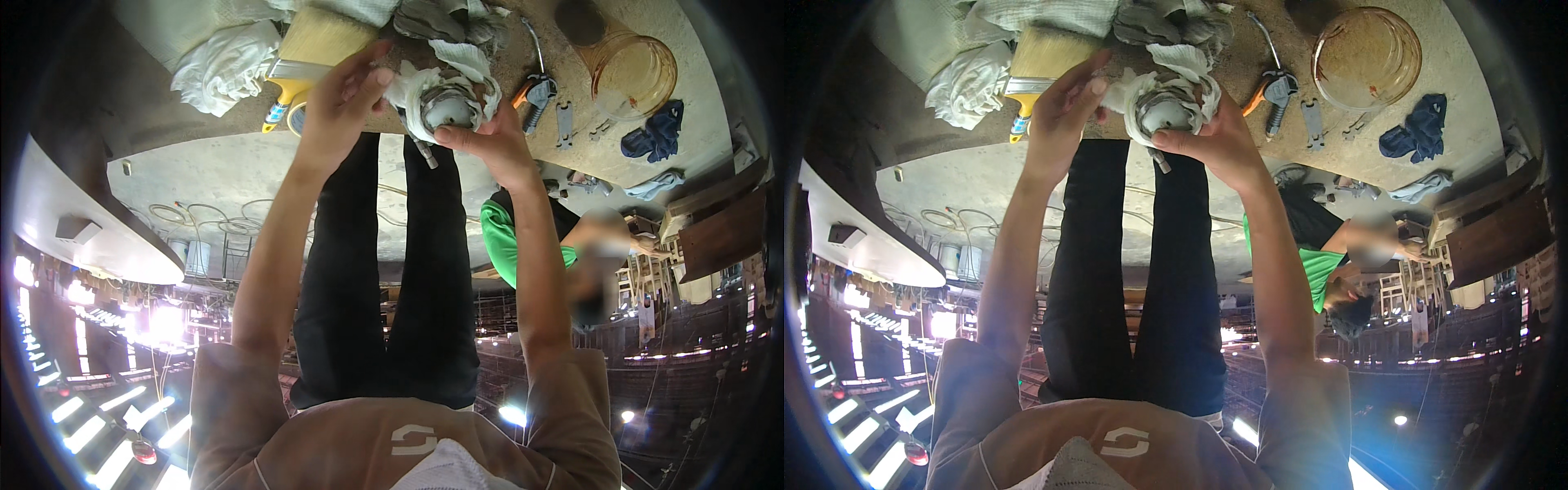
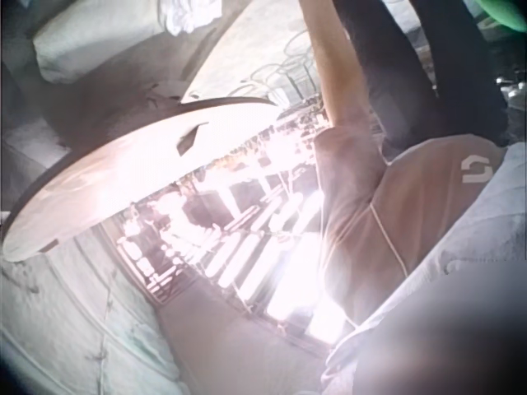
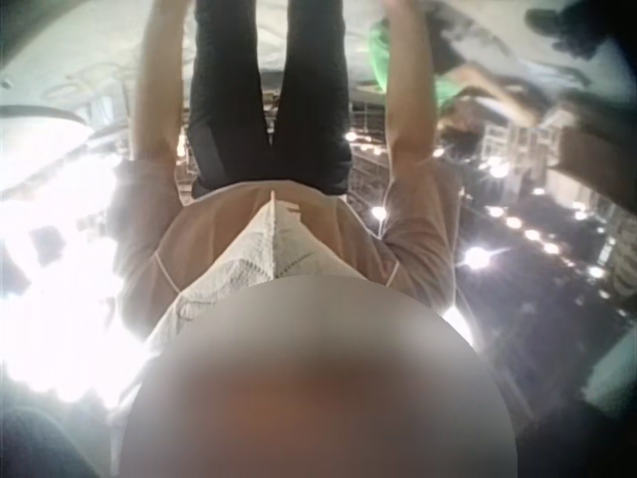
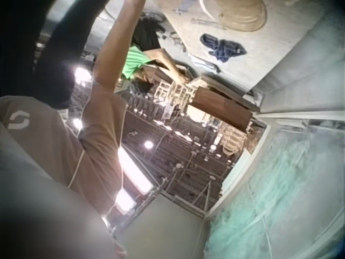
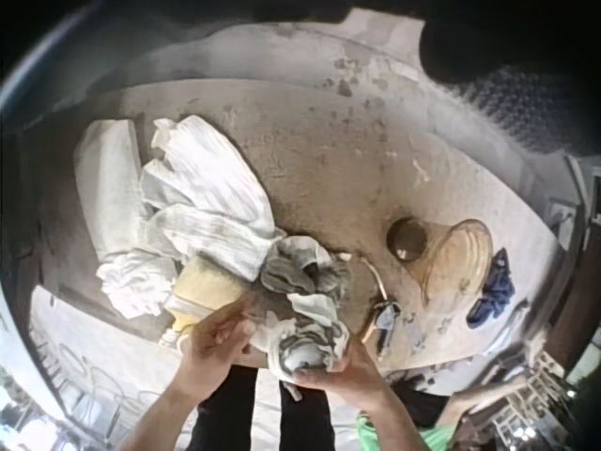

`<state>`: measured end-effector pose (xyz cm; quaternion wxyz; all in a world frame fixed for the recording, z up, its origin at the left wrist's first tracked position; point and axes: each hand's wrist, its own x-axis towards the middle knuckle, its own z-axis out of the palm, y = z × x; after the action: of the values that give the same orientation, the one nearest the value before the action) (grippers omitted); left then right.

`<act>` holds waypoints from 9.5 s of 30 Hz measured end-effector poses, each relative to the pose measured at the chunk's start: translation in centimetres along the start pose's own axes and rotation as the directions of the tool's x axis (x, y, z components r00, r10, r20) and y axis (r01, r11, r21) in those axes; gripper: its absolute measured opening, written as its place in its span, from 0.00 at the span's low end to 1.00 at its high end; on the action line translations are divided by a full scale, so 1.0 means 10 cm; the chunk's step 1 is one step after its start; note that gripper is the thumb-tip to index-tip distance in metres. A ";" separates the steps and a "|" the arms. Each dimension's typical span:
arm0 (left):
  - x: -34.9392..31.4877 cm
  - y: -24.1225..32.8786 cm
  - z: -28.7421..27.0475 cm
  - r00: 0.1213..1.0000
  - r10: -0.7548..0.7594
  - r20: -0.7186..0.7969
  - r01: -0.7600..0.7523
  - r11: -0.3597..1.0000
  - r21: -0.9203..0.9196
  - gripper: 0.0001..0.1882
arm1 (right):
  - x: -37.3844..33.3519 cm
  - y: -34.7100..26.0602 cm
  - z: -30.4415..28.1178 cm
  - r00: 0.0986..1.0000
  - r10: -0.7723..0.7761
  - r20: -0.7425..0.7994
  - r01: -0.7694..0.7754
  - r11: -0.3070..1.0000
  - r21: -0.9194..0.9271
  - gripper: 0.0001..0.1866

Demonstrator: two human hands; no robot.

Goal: The person pours a dark liquid from a can into a small metal cup, then wraps the cup with a white cloth and secures it with tape. They then attach a hose to the wrapped assembly.

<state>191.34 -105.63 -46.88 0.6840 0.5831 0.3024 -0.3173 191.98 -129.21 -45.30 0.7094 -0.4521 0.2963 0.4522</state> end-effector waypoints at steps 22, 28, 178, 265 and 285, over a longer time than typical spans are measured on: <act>0.09 -0.13 -0.07 0.873 0.460 0.162 -0.425 0.552 0.718 0.06 | 0.13 -0.16 -0.26 0.982 0.075 0.171 -0.050 0.988 -0.143 0.44; -0.08 -0.21 0.03 0.981 -0.177 -0.073 0.154 0.957 -0.247 0.13 | 0.01 -0.11 -0.15 0.986 -0.142 0.084 0.162 0.936 -0.314 0.38; 0.03 -0.33 0.21 0.995 -0.044 -0.093 -0.030 0.740 -0.672 0.21 | 0.03 -0.16 0.08 0.958 -0.064 -0.279 0.046 0.997 -0.069 0.19; -0.38 -0.17 0.02 0.985 -0.143 -0.099 0.143 0.990 -0.007 0.09 | -0.10 0.39 0.98 0.880 -0.029 -0.475 0.006 0.999 -0.048 0.14; -0.52 -0.29 0.13 0.930 -0.141 -0.339 0.089 0.982 -0.165 0.13 | 0.10 0.54 0.94 0.764 -0.528 -0.369 0.108 0.670 -0.735 0.10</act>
<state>185.91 -106.88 -44.39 0.6406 0.5595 0.4752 -0.2252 187.57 -119.27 -44.26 0.4479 -0.8345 0.2154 0.2379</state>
